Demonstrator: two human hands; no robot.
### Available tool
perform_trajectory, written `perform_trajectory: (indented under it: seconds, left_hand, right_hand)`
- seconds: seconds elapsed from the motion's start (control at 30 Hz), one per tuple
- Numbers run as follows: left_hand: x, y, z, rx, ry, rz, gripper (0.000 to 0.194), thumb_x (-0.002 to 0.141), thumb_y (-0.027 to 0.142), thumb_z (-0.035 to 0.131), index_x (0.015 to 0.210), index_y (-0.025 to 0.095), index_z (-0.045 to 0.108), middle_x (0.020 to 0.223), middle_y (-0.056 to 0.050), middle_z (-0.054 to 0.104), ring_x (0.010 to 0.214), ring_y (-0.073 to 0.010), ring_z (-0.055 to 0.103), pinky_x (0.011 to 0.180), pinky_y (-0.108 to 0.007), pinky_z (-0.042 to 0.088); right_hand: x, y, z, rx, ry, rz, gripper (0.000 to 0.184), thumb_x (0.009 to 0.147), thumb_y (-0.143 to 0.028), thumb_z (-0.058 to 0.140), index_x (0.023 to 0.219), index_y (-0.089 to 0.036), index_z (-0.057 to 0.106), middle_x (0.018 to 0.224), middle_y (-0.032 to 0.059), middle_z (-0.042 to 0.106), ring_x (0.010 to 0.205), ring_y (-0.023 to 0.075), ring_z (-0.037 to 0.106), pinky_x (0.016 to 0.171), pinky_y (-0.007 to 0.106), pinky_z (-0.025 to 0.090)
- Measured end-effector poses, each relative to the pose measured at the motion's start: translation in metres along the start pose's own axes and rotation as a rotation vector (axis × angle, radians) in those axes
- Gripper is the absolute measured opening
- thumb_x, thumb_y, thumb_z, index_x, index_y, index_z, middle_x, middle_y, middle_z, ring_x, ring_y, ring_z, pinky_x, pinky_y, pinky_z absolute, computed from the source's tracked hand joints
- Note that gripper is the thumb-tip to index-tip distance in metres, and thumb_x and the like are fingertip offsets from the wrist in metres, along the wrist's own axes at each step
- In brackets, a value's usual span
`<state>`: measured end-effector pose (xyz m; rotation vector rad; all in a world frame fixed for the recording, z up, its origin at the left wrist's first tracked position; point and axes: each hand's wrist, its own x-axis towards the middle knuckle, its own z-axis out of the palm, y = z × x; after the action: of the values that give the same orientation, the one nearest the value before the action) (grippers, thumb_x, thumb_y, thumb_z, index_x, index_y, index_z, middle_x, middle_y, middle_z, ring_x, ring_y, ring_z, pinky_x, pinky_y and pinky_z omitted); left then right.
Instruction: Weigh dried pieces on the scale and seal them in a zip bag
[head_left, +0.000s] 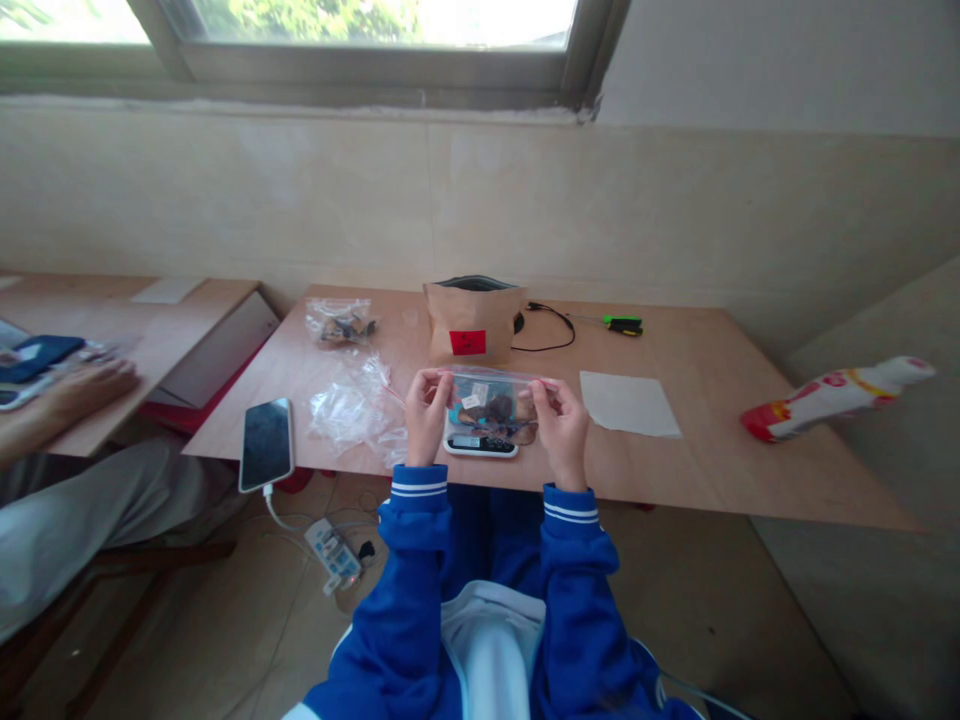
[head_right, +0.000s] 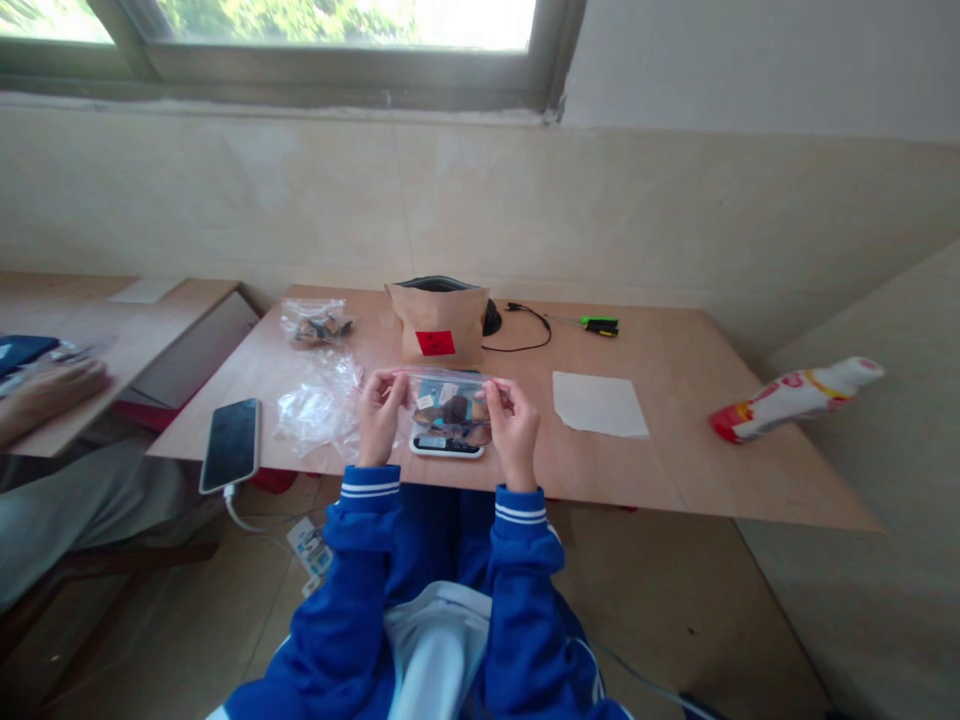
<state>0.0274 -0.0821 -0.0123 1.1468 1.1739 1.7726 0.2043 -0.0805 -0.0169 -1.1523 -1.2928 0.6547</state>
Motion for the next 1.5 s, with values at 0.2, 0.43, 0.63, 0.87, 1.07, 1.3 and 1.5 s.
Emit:
perform_trajectory:
  seconds: [0.2,0.43,0.63,0.87,1.07,1.3,1.5]
  left_hand:
    - [0.000,0.003,0.000,0.018,0.000,0.047,0.028,0.084,0.044,0.064,0.082,0.018,0.054,0.065,0.004,0.054,0.058,-0.0075,0.053,0.056,-0.019,0.043]
    - [-0.003,0.001,0.004,0.022,-0.101,0.032,0.027,0.083,0.044,0.065,0.083,0.018,0.057,0.075,0.002,0.060,0.065,-0.0088,0.058,0.062,-0.020,0.047]
    - [-0.010,0.006,0.012,0.017,-0.129,0.079,0.022,0.085,0.040,0.064,0.083,0.018,0.060,0.075,0.001,0.061,0.066,-0.0092,0.058,0.061,-0.020,0.047]
    - [-0.014,0.012,0.018,-0.043,-0.081,0.023,0.026,0.082,0.042,0.067,0.082,0.018,0.058,0.074,0.002,0.059,0.065,-0.0094,0.059,0.061,-0.020,0.048]
    - [-0.016,0.012,0.017,-0.051,-0.136,-0.047,0.025,0.084,0.041,0.065,0.085,0.017,0.059,0.078,0.001,0.061,0.068,-0.0094,0.062,0.064,-0.020,0.050]
    - [-0.009,0.018,0.006,0.058,-0.262,-0.084,0.026,0.078,0.040,0.071,0.083,0.015,0.063,0.084,-0.003,0.068,0.067,-0.0121,0.067,0.064,-0.023,0.053]
    - [-0.008,0.015,0.011,0.090,-0.226,-0.040,0.023,0.079,0.038,0.071,0.080,0.016,0.064,0.080,-0.002,0.069,0.069,-0.0120,0.065,0.065,-0.023,0.052]
  right_hand:
    - [0.003,-0.003,0.000,0.025,-0.020,0.030,0.027,0.088,-0.045,0.059,0.088,-0.018,0.065,0.079,0.0050,0.073,0.074,0.0188,0.070,0.072,0.031,0.055]
    - [0.007,-0.006,-0.012,-0.213,-0.184,-0.133,0.021,0.087,-0.037,0.062,0.097,-0.021,0.070,0.102,0.0068,0.073,0.098,0.0236,0.066,0.092,0.040,0.048]
    - [0.006,-0.019,-0.011,-0.312,-0.201,-0.205,0.022,0.088,-0.037,0.062,0.101,-0.021,0.069,0.090,0.0054,0.071,0.089,0.0231,0.064,0.087,0.040,0.047]
    - [0.005,-0.026,-0.014,-0.373,-0.285,-0.286,0.020,0.086,-0.041,0.064,0.085,-0.022,0.070,0.089,0.0057,0.072,0.088,0.0237,0.064,0.082,0.038,0.045]
    - [0.004,-0.022,-0.012,-0.428,-0.258,-0.333,0.022,0.089,-0.027,0.060,0.071,-0.023,0.070,0.074,0.0040,0.072,0.074,0.0222,0.063,0.075,0.037,0.043]
    - [0.006,-0.022,-0.016,-0.482,-0.258,-0.322,0.023,0.088,-0.022,0.058,0.068,-0.024,0.070,0.069,0.0021,0.071,0.069,0.0209,0.062,0.076,0.037,0.041]
    - [0.008,-0.023,-0.007,-0.472,-0.310,-0.361,0.013,0.088,-0.032,0.063,0.083,-0.024,0.072,0.081,0.0033,0.074,0.078,0.0224,0.064,0.077,0.035,0.041]
